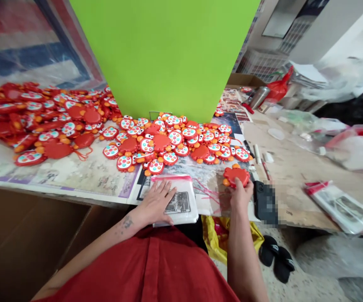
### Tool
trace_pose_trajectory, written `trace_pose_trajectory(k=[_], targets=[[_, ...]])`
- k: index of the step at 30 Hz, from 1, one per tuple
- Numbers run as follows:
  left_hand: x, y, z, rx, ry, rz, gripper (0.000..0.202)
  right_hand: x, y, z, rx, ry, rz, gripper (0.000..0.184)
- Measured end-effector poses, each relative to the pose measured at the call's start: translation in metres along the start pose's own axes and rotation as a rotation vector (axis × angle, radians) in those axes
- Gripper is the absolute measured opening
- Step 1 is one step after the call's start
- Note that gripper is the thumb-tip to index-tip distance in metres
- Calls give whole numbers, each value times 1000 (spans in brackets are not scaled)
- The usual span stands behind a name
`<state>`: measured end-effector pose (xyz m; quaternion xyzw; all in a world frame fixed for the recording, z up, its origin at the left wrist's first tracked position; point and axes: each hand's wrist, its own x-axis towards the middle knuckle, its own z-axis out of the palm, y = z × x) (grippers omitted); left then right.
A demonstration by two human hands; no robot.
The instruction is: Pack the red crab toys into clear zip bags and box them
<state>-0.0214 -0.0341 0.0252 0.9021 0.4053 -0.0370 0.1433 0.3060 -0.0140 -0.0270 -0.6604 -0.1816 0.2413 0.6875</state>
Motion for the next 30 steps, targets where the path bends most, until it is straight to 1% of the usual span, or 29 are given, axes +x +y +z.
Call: trace_pose_trajectory(k=[1, 3, 6, 8, 10, 11, 13, 15, 18, 22, 25, 28, 30], targets=[[-5, 3, -2, 12, -11, -11, 112, -5, -2, 5, 54, -12, 16, 48], [-11, 9, -7, 13, -10, -26, 99, -15, -11, 16, 146, -56, 6, 45], [-10, 13, -16, -16, 44, -25, 76, -28, -31, 29, 290, -184, -41, 41], [-2, 10, -18, -36, 101, -50, 55, -36, -43, 34, 337, -324, -67, 40], [10, 4, -16, -42, 169, -126, 35, -43, -51, 35, 314, -493, -82, 41], [17, 2, -13, -41, 196, -170, 29, -45, -52, 35, 275, -574, -88, 42], [29, -2, -7, -32, 227, -244, 26, -49, -52, 34, 161, -702, -113, 45], [39, -3, -2, -6, 251, -268, 27, -52, -51, 32, 44, -785, -157, 47], [46, 0, 5, 39, 325, -242, 23, -54, -51, 32, -106, -866, -215, 48], [45, 2, 15, 27, 405, -176, 15, -57, -60, 33, -250, -919, -262, 47], [42, 1, 23, -51, 467, -157, 20, -59, -67, 32, -258, -986, -250, 44], [40, 0, 27, -117, 530, -153, 28, -61, -65, 33, -161, -1054, -174, 44], [39, 0, 27, -96, 522, -87, 27, -63, -59, 38, -69, -1012, -136, 45]])
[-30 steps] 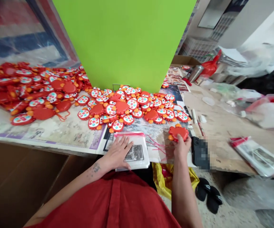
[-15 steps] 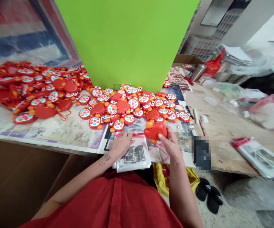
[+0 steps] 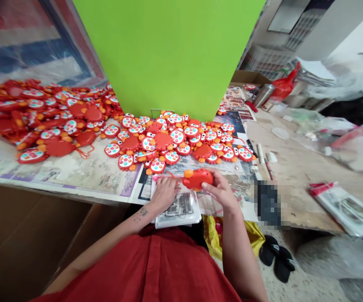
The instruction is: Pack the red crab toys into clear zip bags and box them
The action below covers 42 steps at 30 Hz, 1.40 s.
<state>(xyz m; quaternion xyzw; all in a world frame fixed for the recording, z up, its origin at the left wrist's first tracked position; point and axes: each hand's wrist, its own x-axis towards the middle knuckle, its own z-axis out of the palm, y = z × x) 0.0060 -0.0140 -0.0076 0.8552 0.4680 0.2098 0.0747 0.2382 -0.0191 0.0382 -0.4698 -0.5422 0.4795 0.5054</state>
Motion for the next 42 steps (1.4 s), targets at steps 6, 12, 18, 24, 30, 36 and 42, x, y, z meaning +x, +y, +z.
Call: trace_pose_trajectory(k=[6, 12, 18, 24, 30, 36, 42], targets=[[-3, -2, -4, -26, -2, 183, 29, 21, 24, 26, -91, 49, -24, 47], [-6, -4, -3, -66, 123, 80, 19, 29, 29, 52, -261, -81, -1, 42], [0, -1, -13, -251, 171, 14, 18, 32, 22, 63, -509, -204, -169, 46], [9, -6, -15, -364, 78, -34, 14, 15, 20, 33, -834, 123, -4, 42], [19, -8, -32, -436, -74, -45, 8, -1, 31, 59, -598, 123, -61, 34], [14, -1, -51, -543, -108, -117, 11, -3, 23, 79, -450, 220, -61, 32], [0, -21, -36, -723, 152, -420, 49, -9, 9, 79, -301, 250, -99, 29]])
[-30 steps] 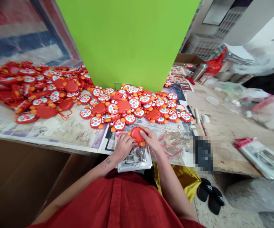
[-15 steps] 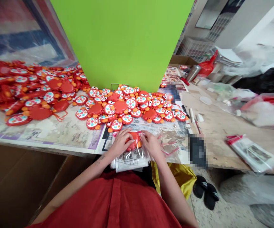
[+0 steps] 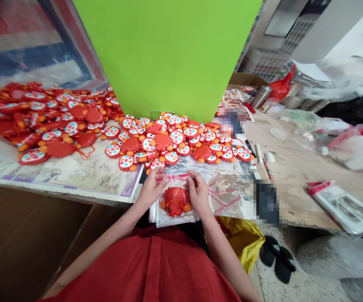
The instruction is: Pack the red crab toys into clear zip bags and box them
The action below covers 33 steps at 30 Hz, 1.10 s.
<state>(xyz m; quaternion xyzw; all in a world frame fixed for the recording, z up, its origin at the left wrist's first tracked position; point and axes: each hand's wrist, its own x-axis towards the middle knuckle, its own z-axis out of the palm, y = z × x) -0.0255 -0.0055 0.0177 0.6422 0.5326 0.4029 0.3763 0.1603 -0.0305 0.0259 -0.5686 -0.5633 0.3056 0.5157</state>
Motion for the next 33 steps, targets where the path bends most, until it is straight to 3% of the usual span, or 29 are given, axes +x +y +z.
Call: trace_pose_trajectory(k=[4, 9, 14, 19, 23, 26, 29, 33], targets=[[3, -15, 2, -240, -181, -184, 42, 1, -1, -3, -31, 38, -68, 28], [0, -4, 6, -346, -285, -252, 31, 8, -8, -4, -303, 88, -273, 31], [-1, 20, 5, -219, -275, -25, 29, 13, -23, 7, -461, -134, -460, 39], [-1, 34, 0, 103, -273, 99, 31, 16, -29, 20, -593, -174, -554, 41], [-1, 38, -2, 187, -320, 121, 30, 20, -25, 22, -528, -134, -483, 40], [0, 32, -1, 124, -331, 139, 32, 28, -12, 11, -405, -41, -375, 35], [1, 18, 1, 3, -324, 76, 33, 37, 17, -22, -343, 151, -220, 26], [4, 2, 2, -201, -340, -200, 30, 37, 69, -91, -438, 344, 68, 17]])
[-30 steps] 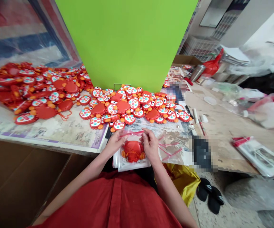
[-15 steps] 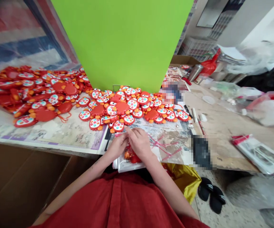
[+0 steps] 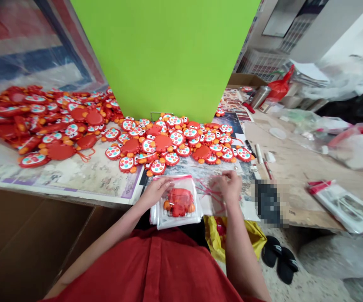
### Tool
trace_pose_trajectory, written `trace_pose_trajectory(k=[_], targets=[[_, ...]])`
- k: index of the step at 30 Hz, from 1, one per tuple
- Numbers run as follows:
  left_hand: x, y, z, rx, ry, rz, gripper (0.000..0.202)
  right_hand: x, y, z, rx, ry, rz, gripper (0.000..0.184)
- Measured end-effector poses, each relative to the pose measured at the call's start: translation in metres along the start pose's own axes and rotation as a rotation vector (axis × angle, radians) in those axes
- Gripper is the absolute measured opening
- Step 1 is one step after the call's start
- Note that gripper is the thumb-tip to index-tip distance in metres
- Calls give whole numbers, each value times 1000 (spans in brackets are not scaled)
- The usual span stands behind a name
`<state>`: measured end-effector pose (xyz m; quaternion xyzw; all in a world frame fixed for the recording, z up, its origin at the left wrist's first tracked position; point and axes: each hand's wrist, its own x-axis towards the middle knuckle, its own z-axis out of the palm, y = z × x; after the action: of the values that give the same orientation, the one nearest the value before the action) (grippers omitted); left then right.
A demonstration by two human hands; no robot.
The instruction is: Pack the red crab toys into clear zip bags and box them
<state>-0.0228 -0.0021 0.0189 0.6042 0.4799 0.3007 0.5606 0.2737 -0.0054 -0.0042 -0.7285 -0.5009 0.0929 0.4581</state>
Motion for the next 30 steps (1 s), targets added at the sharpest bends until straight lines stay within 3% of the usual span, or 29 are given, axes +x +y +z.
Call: trace_pose_trajectory(k=[2, 4, 6, 9, 11, 13, 16, 18, 21, 26, 30], targets=[[1, -2, -1, -66, -19, -75, 29, 4, 35, -18, -142, 7, 57, 19], [2, -1, -2, -71, -23, -96, 28, 4, 58, -31, -274, -42, -6, 22], [3, 0, -2, -76, -16, -102, 28, 2, 67, -38, -368, -35, -97, 27], [4, -1, -2, -123, -20, -111, 24, -3, 50, -37, -391, 86, -168, 36], [5, -1, 0, -172, -28, -122, 21, -8, 22, -30, -296, 73, -164, 34], [4, -1, 1, -233, -23, -144, 21, -16, -9, -20, -124, -105, -122, 30], [2, 0, 3, -318, -16, -181, 23, -31, -48, 0, 245, -565, -1, 27], [1, 1, 2, -357, -32, -193, 26, -39, -60, 11, 419, -695, 81, 24], [-1, 1, -5, -388, -48, -195, 36, -42, -59, 16, 493, -683, 137, 24], [-3, 5, -16, -442, -71, -190, 47, -35, -49, 4, 599, -595, 230, 24], [-3, 9, -14, -435, -75, -154, 30, -34, -47, -3, 582, -528, 221, 16]])
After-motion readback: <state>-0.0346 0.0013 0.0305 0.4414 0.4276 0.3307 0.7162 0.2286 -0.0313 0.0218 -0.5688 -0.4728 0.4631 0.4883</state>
